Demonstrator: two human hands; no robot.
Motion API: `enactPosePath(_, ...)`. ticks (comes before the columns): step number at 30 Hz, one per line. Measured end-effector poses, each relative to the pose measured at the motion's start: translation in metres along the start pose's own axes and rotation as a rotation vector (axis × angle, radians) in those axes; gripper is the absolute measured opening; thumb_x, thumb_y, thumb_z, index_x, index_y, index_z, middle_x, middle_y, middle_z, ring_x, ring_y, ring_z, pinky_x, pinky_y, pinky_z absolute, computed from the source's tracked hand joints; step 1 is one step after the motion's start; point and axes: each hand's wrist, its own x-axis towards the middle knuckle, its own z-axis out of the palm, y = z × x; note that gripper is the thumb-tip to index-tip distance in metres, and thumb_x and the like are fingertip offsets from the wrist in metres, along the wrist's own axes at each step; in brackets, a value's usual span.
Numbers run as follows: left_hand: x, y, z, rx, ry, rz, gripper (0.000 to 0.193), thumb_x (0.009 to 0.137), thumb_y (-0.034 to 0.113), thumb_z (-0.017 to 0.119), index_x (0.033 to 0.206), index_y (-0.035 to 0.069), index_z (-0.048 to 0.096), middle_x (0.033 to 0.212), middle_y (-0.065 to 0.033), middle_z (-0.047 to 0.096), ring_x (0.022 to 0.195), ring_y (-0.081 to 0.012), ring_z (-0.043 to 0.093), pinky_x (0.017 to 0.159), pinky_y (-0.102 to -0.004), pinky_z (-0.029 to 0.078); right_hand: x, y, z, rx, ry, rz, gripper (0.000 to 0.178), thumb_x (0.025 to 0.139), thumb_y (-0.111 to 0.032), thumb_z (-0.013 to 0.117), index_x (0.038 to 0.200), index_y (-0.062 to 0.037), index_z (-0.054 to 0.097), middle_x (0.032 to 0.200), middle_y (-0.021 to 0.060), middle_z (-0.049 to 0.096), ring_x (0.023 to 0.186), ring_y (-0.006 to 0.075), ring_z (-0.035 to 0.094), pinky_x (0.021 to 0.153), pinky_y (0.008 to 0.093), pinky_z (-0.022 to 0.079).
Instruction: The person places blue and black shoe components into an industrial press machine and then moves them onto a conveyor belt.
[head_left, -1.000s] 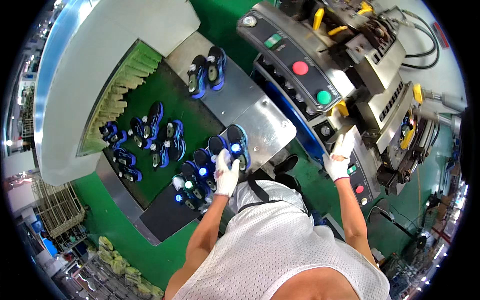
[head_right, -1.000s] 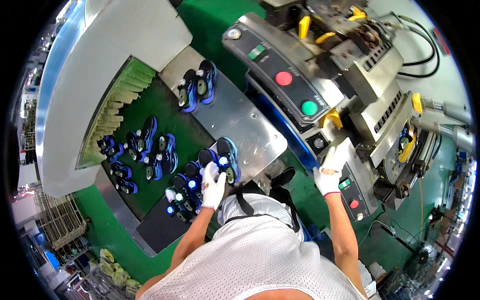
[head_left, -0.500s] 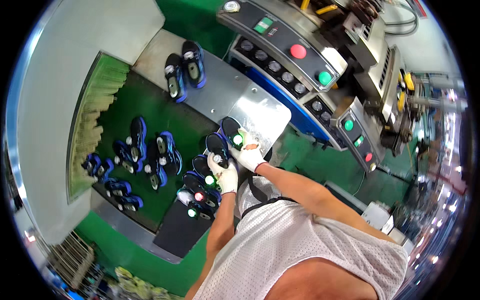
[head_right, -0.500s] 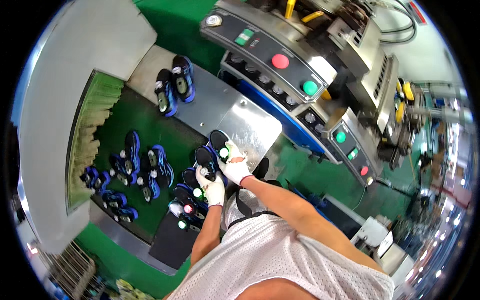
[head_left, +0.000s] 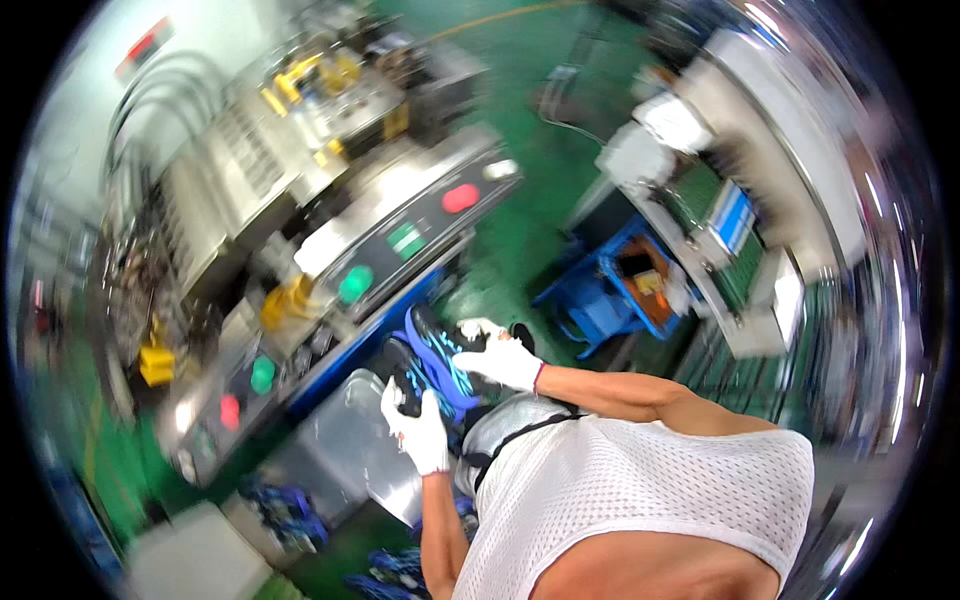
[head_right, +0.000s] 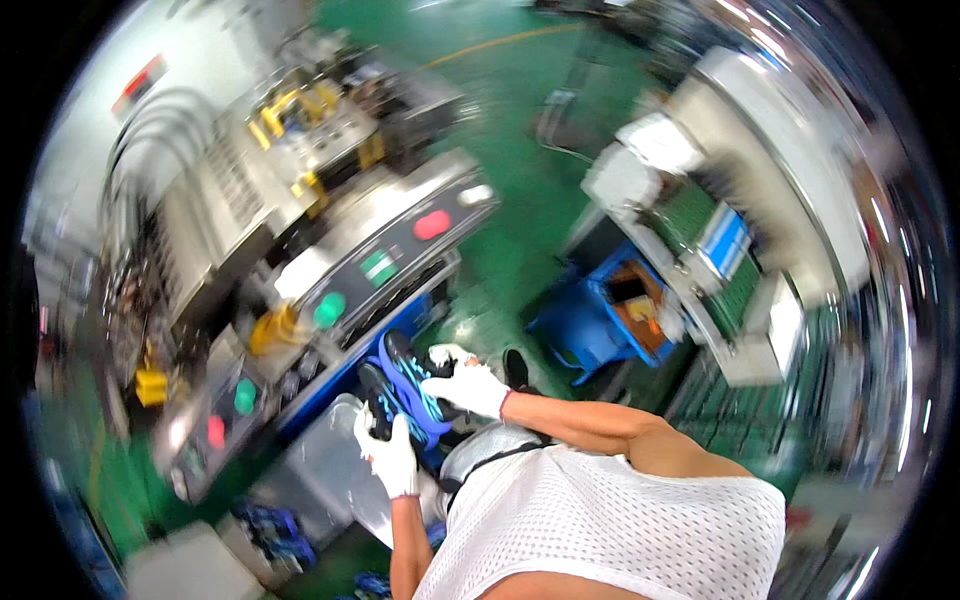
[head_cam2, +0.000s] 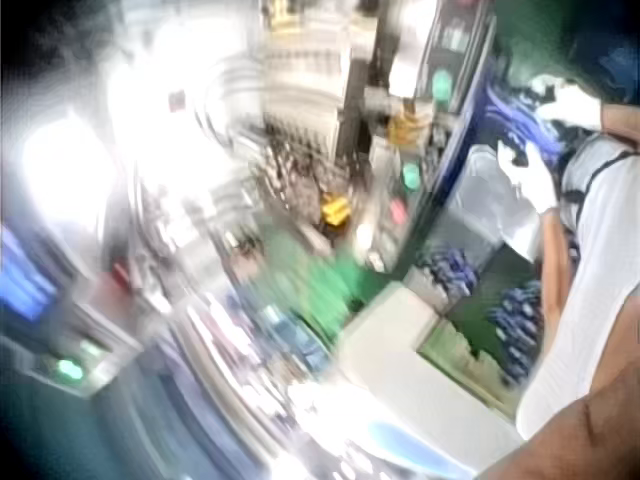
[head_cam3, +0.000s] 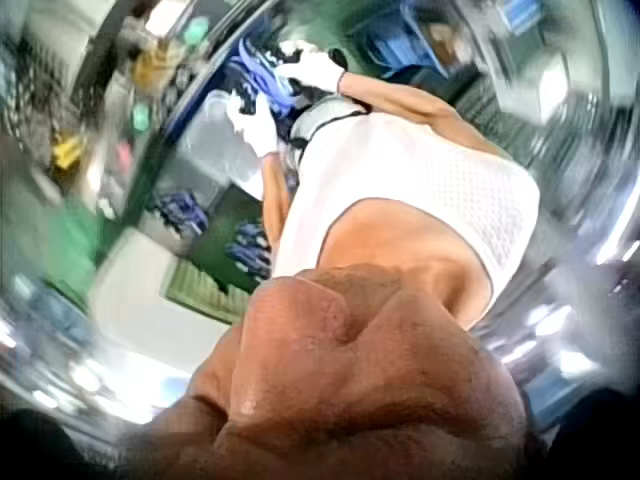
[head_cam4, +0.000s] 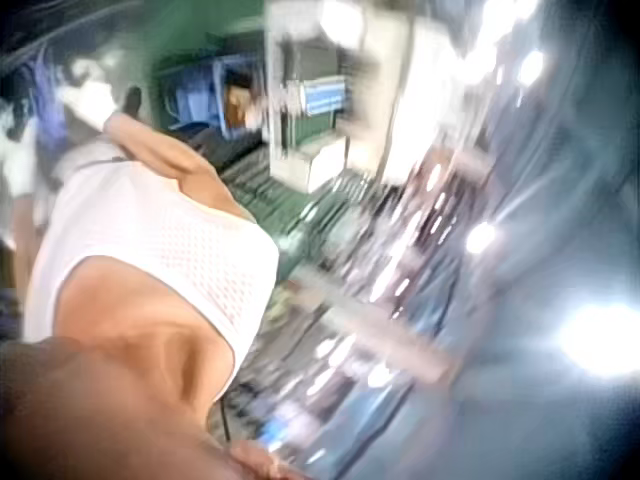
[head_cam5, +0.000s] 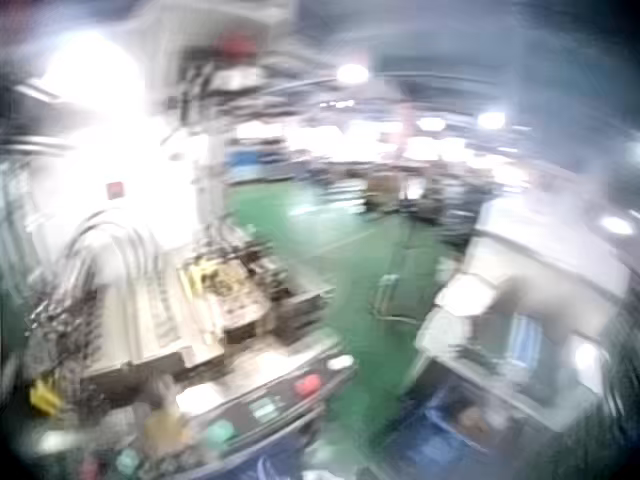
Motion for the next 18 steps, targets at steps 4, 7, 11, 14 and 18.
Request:
enactPosePath(4,0.015,0.101,0.105,-0.068,-0.445,0.130,0.063,0.085,-0.003,0.072,0.143,-0.002,0.048,0.133,-0.0136,0.059,0.118,-0.0219,0.059,0.105,-0.0358,0.046,-0.022,0.043,-0.115,0.379,0.418,-0.005,0.079,0.075,-0.047,0.085,0.139,-0.0125,0.055,0.102,0.0097,0.069,0.078,0.0193,0.067,0.076,0.0344,0.056)
enactPosePath(7,-0.021,0.153,0.182,-0.129,-0.739,0.201,0.065,0.085,-0.003,0.070,0.146,-0.002,0.046,0.135,-0.0165,0.059,0.120,-0.0223,0.059,0.107,-0.0369,0.046,-0.087,0.075,-0.197,0.641,0.676,0.079,0.062,0.080,-0.034,0.084,0.133,-0.0131,0.060,0.109,0.0060,0.066,0.077,0.0162,0.063,0.075,0.0312,0.054)
enactPosePath(11,-0.045,0.240,0.316,-0.113,-1.034,0.365,0.067,0.086,0.002,0.072,0.147,-0.003,0.045,0.139,-0.0187,0.056,0.123,-0.0249,0.059,0.108,-0.0372,0.046,-0.128,0.168,-0.294,0.571,1.096,0.033,0.064,0.081,-0.025,0.084,0.138,-0.0116,0.058,0.114,0.0058,0.065,0.088,0.0162,0.065,0.077,0.0350,0.057)
enactPosePath(14,-0.053,0.306,0.421,-0.111,-1.149,0.551,0.070,0.085,0.006,0.074,0.147,-0.004,0.043,0.141,-0.0230,0.055,0.130,-0.0306,0.056,0.112,-0.0392,0.043,-0.152,0.170,-0.385,0.615,1.431,-0.098,0.070,0.079,-0.022,0.084,0.141,-0.0049,0.055,0.123,0.0098,0.066,0.106,0.0197,0.065,0.092,0.0368,0.055)
enactPosePath(18,-0.078,0.336,0.571,-0.054,-1.078,0.922,0.072,0.090,0.018,0.069,0.150,-0.006,0.038,0.148,-0.0311,0.049,0.137,-0.0428,0.050,0.116,-0.0444,0.039,-0.139,0.202,-0.483,0.049,1.622,0.200,0.084,0.080,-0.028,0.080,0.150,-0.0003,0.043,0.136,0.0281,0.061,0.126,0.0400,0.060,0.108,0.0438,0.047)
